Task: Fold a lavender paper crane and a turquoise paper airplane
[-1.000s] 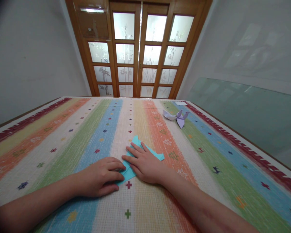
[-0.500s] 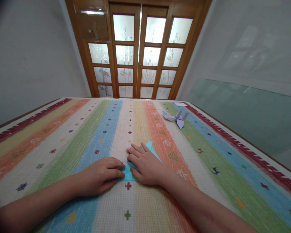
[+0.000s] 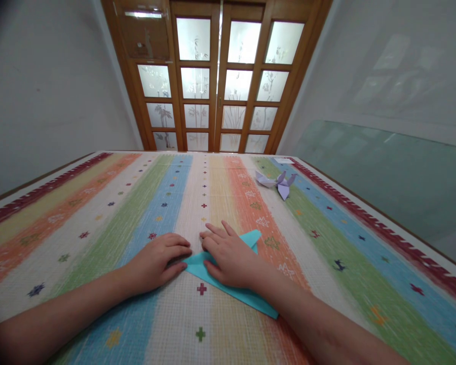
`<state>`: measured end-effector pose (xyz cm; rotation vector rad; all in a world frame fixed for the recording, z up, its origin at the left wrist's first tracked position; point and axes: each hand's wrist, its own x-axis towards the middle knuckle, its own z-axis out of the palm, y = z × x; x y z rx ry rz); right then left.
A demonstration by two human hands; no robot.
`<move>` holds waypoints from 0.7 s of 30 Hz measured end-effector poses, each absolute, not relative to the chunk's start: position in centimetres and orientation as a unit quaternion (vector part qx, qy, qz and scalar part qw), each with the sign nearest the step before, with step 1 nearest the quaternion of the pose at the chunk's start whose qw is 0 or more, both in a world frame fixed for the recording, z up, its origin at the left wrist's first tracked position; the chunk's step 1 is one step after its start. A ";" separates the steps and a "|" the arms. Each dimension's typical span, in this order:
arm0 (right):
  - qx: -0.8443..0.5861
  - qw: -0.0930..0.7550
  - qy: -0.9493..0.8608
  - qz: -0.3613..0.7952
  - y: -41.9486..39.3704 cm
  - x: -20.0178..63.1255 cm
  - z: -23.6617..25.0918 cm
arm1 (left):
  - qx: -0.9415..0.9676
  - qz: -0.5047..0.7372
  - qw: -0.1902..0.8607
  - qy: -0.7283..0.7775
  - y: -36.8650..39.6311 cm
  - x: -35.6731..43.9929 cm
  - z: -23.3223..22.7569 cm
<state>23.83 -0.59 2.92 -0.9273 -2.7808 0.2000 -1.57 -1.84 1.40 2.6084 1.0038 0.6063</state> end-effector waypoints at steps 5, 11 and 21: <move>-0.318 0.098 -0.943 0.000 -1.2 23.3 3.7 | 0.900 0.203 0.150 0.354 -1.9 -1.1 1.4; -0.327 0.094 -0.936 -0.088 -2.3 23.2 4.9 | 0.894 0.225 0.098 0.376 -2.0 -0.9 1.1; -0.353 0.073 -0.930 -0.076 -4.3 22.1 5.6 | 0.908 0.199 0.039 0.367 -2.0 -0.9 1.3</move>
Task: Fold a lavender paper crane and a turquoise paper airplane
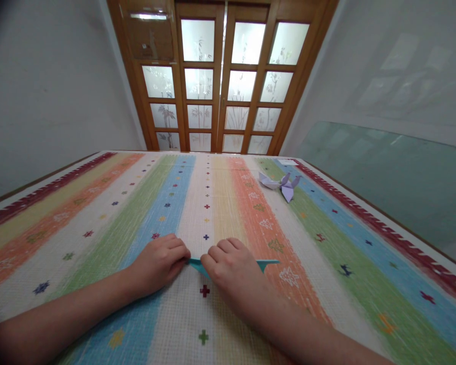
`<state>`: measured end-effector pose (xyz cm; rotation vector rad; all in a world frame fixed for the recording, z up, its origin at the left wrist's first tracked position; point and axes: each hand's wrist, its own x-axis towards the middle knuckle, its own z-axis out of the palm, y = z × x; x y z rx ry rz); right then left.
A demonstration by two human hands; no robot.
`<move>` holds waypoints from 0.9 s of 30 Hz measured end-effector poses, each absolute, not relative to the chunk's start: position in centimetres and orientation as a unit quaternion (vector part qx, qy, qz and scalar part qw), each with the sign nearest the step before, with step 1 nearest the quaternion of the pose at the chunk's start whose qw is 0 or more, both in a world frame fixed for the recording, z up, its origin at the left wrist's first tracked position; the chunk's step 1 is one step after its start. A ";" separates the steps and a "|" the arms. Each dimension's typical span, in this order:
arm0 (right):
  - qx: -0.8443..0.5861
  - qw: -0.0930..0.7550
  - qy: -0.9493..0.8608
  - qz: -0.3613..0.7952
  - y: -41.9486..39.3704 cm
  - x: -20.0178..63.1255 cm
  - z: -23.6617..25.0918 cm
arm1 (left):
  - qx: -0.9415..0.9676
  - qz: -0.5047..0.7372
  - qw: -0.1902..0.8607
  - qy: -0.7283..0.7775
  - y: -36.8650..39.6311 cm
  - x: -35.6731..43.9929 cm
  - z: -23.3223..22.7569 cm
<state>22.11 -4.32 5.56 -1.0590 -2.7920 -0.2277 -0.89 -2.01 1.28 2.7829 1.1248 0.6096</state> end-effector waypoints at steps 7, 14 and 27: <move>-0.384 0.051 -0.921 -0.031 -5.3 21.8 5.0 | 0.916 0.192 0.066 0.346 -2.0 -1.3 1.5; -0.398 0.065 -0.911 0.087 -4.9 21.8 5.2 | 0.930 0.193 0.079 0.304 -1.7 -1.7 1.8; -0.379 0.136 -0.899 0.172 -4.1 22.4 3.7 | 0.959 0.154 -0.031 0.235 -2.6 -1.4 1.9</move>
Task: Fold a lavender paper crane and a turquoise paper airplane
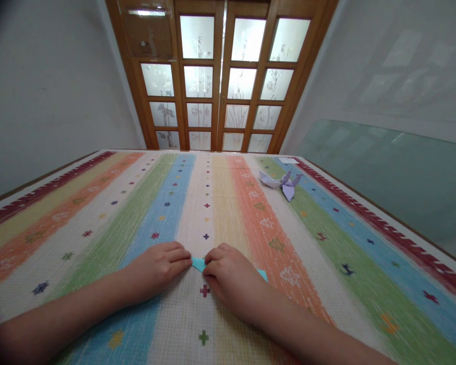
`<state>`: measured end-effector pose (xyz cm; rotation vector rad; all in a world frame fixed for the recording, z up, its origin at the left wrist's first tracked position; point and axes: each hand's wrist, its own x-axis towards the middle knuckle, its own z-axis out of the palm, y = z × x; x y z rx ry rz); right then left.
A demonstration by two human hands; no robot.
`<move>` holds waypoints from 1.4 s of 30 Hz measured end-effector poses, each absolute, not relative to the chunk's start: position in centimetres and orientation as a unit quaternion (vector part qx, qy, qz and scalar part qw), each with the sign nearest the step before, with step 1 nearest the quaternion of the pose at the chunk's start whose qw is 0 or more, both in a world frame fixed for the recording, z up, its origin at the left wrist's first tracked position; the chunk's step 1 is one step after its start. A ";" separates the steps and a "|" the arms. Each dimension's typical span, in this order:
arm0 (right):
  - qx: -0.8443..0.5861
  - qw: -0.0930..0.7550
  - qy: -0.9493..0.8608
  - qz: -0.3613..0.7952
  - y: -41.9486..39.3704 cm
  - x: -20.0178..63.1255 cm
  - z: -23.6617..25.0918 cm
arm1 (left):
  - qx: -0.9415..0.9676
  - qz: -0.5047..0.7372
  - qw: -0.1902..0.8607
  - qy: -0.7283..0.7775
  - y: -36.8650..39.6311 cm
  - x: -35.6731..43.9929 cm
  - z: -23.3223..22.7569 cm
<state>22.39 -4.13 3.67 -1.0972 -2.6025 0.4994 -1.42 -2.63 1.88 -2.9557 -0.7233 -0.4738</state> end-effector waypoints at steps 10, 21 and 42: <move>-0.371 0.119 -0.904 0.174 -4.3 22.7 4.1 | -0.972 -0.105 0.050 -0.206 -4.0 -0.6 1.8; -0.397 0.125 -0.883 0.216 -3.9 23.0 4.2 | -0.960 -0.171 -0.036 -0.220 -2.1 -0.7 1.1; -0.320 0.131 -0.930 0.127 -2.3 23.6 4.3 | -0.946 -0.196 -0.080 -0.244 -2.8 -0.5 1.4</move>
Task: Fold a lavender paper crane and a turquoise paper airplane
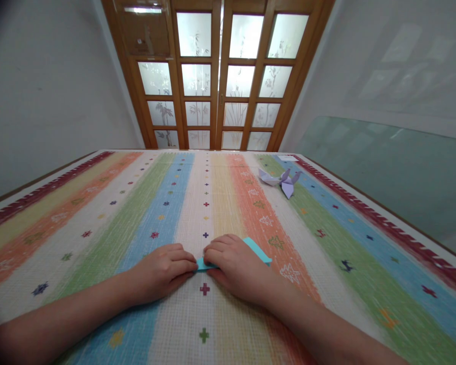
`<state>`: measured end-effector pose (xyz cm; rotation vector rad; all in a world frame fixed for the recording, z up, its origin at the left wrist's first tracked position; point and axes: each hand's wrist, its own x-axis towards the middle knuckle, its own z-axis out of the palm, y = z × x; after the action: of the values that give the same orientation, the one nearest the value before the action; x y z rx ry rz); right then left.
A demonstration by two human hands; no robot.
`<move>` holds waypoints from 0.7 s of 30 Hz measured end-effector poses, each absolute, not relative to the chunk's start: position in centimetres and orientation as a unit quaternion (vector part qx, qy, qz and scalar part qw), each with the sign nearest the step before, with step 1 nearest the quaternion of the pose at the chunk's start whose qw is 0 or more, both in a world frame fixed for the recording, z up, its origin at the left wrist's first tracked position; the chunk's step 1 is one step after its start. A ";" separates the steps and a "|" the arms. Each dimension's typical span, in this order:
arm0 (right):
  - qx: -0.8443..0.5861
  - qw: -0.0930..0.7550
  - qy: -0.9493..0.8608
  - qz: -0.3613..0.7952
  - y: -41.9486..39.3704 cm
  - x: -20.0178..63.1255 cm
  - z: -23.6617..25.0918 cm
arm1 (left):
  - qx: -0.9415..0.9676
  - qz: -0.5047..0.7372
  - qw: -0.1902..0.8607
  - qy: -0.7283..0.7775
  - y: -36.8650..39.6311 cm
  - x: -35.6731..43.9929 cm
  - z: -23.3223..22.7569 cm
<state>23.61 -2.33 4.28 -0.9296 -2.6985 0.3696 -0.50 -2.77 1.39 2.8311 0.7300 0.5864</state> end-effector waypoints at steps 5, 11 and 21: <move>-0.303 0.117 -0.931 0.167 -2.1 24.1 4.7 | 0.948 0.186 0.085 0.242 -2.6 -0.5 1.5; -0.304 0.105 -0.932 0.166 -2.2 24.2 5.1 | 0.952 0.184 0.099 0.222 -2.2 -0.8 1.4; -0.285 0.099 -0.940 0.161 -2.1 24.3 5.1 | 0.955 0.167 0.109 0.219 -2.1 -0.9 2.1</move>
<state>24.28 -2.14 5.09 -0.8435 -2.7800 0.4771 -0.87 -2.14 2.12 2.8091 0.6438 0.4905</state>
